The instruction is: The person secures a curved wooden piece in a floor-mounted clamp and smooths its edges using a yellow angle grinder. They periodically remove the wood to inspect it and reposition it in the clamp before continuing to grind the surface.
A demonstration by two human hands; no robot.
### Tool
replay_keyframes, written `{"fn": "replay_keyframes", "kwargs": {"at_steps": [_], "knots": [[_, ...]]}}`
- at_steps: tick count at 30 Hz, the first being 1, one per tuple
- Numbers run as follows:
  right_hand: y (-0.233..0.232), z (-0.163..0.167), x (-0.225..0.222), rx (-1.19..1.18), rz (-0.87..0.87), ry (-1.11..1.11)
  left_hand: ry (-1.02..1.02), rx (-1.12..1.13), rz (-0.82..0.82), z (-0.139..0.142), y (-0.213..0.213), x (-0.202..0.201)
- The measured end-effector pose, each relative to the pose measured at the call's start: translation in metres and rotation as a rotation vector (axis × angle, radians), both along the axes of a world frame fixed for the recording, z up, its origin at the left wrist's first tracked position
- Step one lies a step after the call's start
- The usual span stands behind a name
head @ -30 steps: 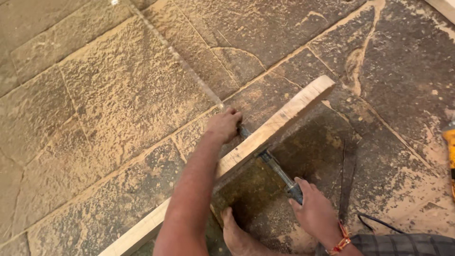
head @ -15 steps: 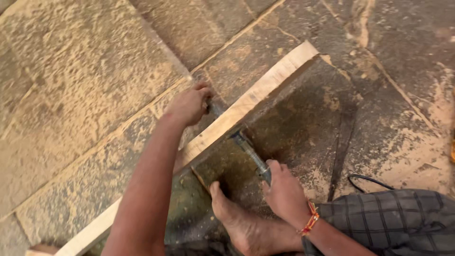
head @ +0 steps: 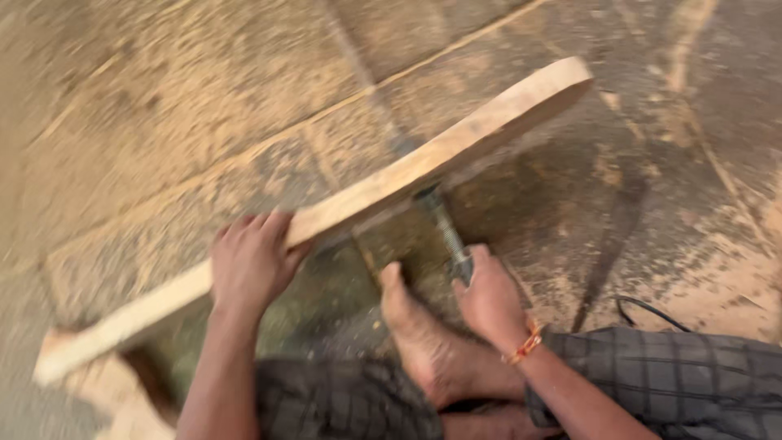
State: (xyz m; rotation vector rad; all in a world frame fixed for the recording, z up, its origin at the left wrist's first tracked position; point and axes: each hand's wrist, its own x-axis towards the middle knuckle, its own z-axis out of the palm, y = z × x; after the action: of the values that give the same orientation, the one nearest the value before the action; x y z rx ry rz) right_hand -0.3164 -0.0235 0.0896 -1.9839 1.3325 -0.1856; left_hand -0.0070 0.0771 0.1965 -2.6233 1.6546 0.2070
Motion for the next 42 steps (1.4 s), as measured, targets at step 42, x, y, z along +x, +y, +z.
{"fn": "replay_keyframes", "kwargs": {"at_steps": [42], "knots": [[0.018, -0.039, -0.036, 0.098, -0.059, 0.048, 0.082, -0.391, 0.529, -0.052, 0.061, 0.019]]}}
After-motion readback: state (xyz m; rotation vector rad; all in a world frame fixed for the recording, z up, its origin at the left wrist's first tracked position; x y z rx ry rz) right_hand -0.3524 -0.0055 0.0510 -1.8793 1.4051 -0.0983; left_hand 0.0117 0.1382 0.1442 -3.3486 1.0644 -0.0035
